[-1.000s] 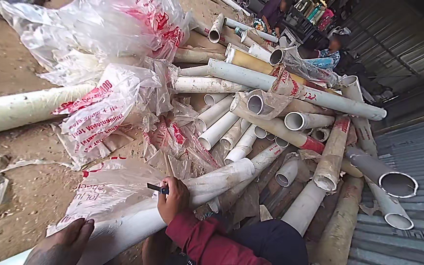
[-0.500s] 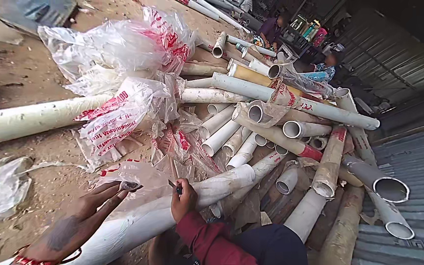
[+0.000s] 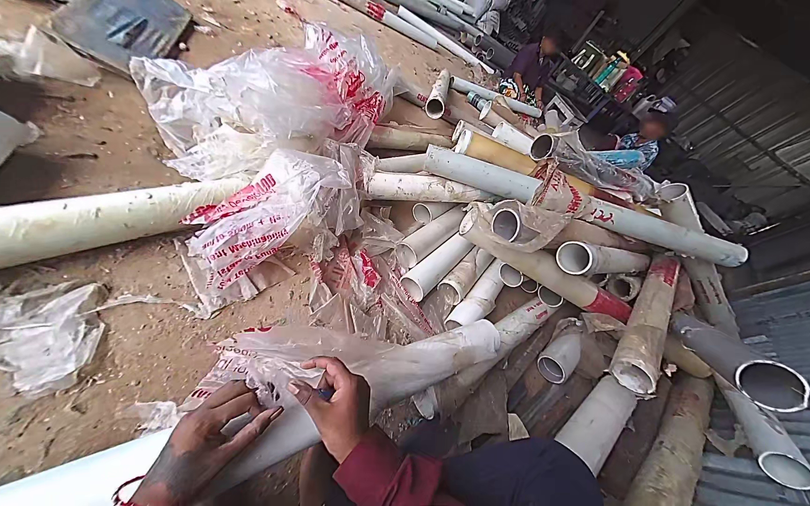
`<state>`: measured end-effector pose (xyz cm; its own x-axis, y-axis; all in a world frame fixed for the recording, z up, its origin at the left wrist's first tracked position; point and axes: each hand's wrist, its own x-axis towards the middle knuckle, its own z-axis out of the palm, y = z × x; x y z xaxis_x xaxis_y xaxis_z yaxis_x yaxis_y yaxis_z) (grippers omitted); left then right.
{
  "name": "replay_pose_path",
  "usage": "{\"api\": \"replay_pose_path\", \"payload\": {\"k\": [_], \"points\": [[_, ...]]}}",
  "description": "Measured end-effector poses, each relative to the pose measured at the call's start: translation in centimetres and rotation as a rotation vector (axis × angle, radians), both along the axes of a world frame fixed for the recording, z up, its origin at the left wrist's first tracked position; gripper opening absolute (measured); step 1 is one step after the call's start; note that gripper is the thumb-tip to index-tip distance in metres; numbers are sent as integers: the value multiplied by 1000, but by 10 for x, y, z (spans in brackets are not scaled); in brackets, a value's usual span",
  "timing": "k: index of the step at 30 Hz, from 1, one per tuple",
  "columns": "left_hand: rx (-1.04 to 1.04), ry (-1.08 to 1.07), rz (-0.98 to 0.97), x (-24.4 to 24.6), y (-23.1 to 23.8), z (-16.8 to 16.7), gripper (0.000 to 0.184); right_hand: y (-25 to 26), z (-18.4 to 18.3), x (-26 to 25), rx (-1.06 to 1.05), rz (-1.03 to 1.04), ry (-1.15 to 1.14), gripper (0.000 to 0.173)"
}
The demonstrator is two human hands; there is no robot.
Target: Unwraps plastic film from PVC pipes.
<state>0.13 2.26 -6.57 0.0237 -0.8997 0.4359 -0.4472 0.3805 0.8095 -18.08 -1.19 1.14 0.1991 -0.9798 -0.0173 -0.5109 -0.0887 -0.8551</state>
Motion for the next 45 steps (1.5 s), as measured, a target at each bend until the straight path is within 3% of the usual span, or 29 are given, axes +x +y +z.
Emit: {"api": "replay_pose_path", "payload": {"k": [3, 5, 9, 14, 18, 21, 23, 25, 32, 36, 38, 41, 45], "points": [[-8, 3, 26, 0, 1, 4, 36, 4, 18, 21, 211, 173, 73, 39], [31, 31, 44, 3, 2, 3, 33, 6, 19, 29, 268, 164, 74, 30], [115, -15, -11, 4, 6, 4, 40, 6, 17, 30, 205, 73, 89, 18], [119, -156, 37, 15, 14, 7, 41, -13, 20, 17, 25, -124, 69, 20], [239, -273, 198, 49, 44, 19, 35, -39, 37, 2, 63, -164, 208, 30], [420, -372, 294, 61, 70, 19, 46, -48, 39, -6, 163, -171, 250, 46], [412, -503, 322, 62, 81, 11, 54, -49, 38, -7, 196, -184, 235, 55], [382, -553, 320, 60, 85, 7, 60, -49, 37, -9, 215, -191, 220, 52], [510, -472, 194, 59, 60, 19, 62, -50, 34, -9, 153, -255, 220, 21], [812, -400, 273, 60, 32, 47, 41, -45, 41, -7, 192, -233, 223, 40], [928, -392, 252, 69, 17, 55, 33, -40, 38, -7, 186, -194, 206, 40], [953, -379, 229, 78, 7, 47, 28, -36, 33, -10, 163, -165, 193, 34], [864, -282, 271, 75, 14, 43, 37, -38, 28, -17, 156, -189, 186, 33]]}}
